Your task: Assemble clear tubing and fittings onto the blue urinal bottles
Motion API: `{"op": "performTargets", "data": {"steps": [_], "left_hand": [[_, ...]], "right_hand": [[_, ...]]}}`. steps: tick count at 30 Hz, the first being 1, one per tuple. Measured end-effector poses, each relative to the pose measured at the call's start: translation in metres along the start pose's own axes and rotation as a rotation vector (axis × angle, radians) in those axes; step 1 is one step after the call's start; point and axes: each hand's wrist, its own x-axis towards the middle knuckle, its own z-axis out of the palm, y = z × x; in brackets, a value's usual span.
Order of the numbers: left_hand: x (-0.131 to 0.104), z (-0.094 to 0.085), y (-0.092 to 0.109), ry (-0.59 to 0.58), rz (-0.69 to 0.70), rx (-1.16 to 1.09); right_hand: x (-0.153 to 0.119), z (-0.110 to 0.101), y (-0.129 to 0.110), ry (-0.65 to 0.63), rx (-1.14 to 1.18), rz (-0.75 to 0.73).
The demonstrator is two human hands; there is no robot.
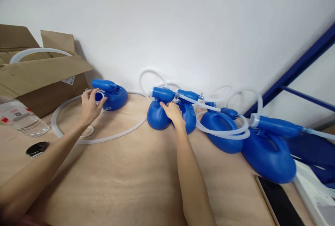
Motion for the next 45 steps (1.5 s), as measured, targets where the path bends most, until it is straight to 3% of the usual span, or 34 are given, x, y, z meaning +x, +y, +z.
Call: {"op": "performTargets", "data": {"steps": [4,10,18,22,25,27,29,31,33,36,39,42,45], "left_hand": [[0.018,0.007,0.001,0.001,-0.076,0.007],[0.026,0.015,-0.003,-0.006,-0.229,0.000],[0.035,0.002,0.008,-0.081,-0.278,0.069],[0.053,-0.025,0.027,0.033,-0.234,0.107],[0.066,-0.062,0.048,0.155,-0.157,0.111],[0.067,-0.088,0.066,0.233,-0.058,0.046],[0.061,-0.109,0.087,0.172,0.037,-0.048],[0.047,-0.119,0.106,-0.016,0.122,-0.135],[0.028,-0.117,0.121,-0.246,0.166,-0.236],[-0.009,-0.101,0.133,-0.498,0.185,-0.369],[-0.048,-0.077,0.134,-0.532,0.314,-0.400],[-0.076,-0.052,0.132,-0.500,0.432,-0.434],[-0.090,-0.027,0.129,-0.485,0.458,-0.501]], "right_hand": [[0.001,-0.004,0.006,-0.034,0.010,-0.028],[0.002,-0.012,0.016,-0.072,0.028,-0.115],[-0.003,-0.027,0.018,-0.164,-0.003,-0.185],[-0.018,-0.049,0.013,-0.175,-0.031,-0.171],[-0.038,-0.068,-0.002,-0.152,-0.006,-0.209],[-0.050,-0.073,-0.018,-0.136,0.048,-0.319],[-0.059,-0.070,-0.033,-0.112,0.137,-0.477],[-0.062,-0.059,-0.044,-0.094,0.232,-0.595],[-0.064,-0.045,-0.046,-0.124,0.307,-0.643],[-0.071,-0.030,-0.030,-0.329,0.374,-0.657],[-0.084,-0.026,-0.001,-0.478,0.394,-0.615],[-0.098,-0.027,0.026,-0.481,0.387,-0.547],[-0.106,-0.028,0.039,-0.433,0.340,-0.522]]}}
